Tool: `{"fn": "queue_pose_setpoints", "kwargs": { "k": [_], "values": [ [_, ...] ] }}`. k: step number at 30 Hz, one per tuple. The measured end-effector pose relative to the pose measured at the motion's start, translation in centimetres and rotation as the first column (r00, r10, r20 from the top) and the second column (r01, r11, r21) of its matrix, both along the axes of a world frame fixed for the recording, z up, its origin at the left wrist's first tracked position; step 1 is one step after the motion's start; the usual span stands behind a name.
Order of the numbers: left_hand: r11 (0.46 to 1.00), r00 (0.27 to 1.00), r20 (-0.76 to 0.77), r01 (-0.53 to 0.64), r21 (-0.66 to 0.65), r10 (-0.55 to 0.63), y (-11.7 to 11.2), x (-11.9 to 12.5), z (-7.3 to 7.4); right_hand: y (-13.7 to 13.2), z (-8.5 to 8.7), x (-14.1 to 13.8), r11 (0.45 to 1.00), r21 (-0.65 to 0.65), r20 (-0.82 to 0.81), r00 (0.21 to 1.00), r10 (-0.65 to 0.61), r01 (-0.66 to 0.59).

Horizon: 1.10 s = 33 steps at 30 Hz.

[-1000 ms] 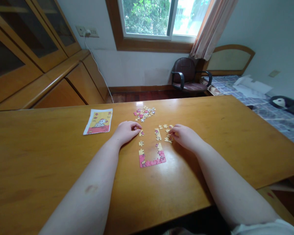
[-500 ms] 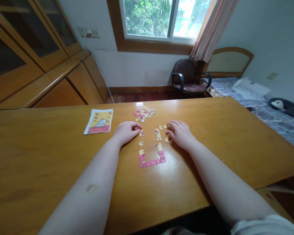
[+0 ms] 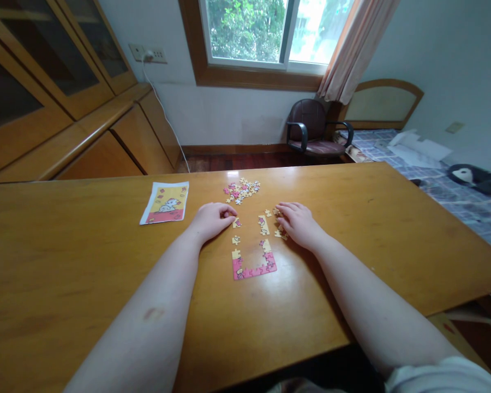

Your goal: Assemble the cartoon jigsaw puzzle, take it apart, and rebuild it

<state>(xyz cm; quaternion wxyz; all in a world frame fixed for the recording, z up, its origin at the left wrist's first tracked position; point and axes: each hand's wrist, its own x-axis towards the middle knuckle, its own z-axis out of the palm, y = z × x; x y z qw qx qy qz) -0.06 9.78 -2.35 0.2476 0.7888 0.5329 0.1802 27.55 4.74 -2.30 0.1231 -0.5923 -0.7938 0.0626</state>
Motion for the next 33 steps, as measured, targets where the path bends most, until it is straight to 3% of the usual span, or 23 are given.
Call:
{"fn": "queue_pose_setpoints", "kwargs": {
  "k": [4, 10, 15, 20, 33],
  "values": [
    [1.0, 1.0, 0.001, 0.01, 0.009, -0.01, 0.1, -0.06, -0.13, -0.11, 0.5, -0.21, 0.997, -0.036, -0.007, 0.997, 0.072, -0.072],
    [1.0, 1.0, 0.002, 0.015, 0.008, -0.015, 0.08, -0.07, 0.01, -0.23, 0.87, -0.17, 0.999, -0.022, 0.021, 0.999, -0.05, 0.05],
    [1.0, 1.0, 0.003, 0.007, -0.002, -0.007, 0.01, -0.05, 0.07, -0.04, 0.43, -0.2, 1.0, 0.015, 0.011, 1.0, -0.007, 0.007],
    [1.0, 1.0, 0.01, 0.006, -0.005, -0.006, -0.03, -0.06, 0.05, 0.27, 0.21, -0.49, 0.998, 0.005, 0.028, 0.998, -0.055, 0.055],
    [1.0, 1.0, 0.0, 0.012, 0.001, -0.012, 0.08, -0.07, -0.03, 0.42, 1.1, -0.53, 0.97, -0.133, 0.037, 0.979, -0.2, 0.203]
  ]
}}
